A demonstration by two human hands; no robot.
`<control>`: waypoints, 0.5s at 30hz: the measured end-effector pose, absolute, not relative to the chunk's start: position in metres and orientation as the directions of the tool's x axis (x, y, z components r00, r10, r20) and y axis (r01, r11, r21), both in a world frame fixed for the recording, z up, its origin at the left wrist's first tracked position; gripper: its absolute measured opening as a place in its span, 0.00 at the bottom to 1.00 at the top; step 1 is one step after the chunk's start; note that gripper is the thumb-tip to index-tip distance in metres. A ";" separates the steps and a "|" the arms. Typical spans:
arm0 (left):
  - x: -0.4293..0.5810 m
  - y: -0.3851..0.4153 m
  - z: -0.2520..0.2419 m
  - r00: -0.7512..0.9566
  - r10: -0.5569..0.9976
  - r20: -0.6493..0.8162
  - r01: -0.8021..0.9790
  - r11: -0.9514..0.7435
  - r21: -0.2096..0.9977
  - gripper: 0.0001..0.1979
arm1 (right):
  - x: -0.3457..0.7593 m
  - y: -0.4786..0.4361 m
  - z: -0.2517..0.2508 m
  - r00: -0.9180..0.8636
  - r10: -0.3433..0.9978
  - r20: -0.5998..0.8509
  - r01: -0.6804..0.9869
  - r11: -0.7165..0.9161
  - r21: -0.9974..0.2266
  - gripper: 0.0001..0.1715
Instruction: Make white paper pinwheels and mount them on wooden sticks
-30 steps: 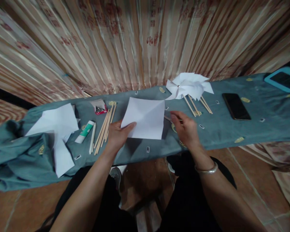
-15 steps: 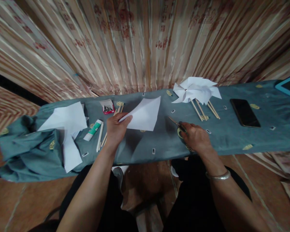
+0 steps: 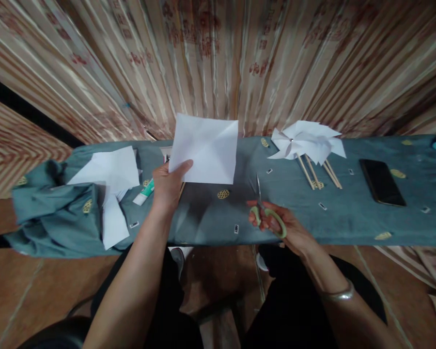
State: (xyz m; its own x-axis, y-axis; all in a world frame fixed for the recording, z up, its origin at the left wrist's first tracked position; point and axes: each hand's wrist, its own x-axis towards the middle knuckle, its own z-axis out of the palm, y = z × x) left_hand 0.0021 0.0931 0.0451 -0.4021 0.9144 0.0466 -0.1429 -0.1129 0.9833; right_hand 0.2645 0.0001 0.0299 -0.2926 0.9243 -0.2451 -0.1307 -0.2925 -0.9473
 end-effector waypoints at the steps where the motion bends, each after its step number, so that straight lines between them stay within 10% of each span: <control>1: 0.002 0.093 0.046 -0.397 0.917 0.039 -0.158 -0.110 0.981 0.12 | 0.261 -0.001 0.030 -0.341 0.912 -0.226 -0.106 -0.277 -0.955 0.35; 15: 0.018 0.083 0.042 -0.264 0.965 0.004 -0.200 -0.059 0.978 0.11 | 0.255 0.001 0.024 -0.457 0.861 -0.223 0.042 -0.230 -0.972 0.32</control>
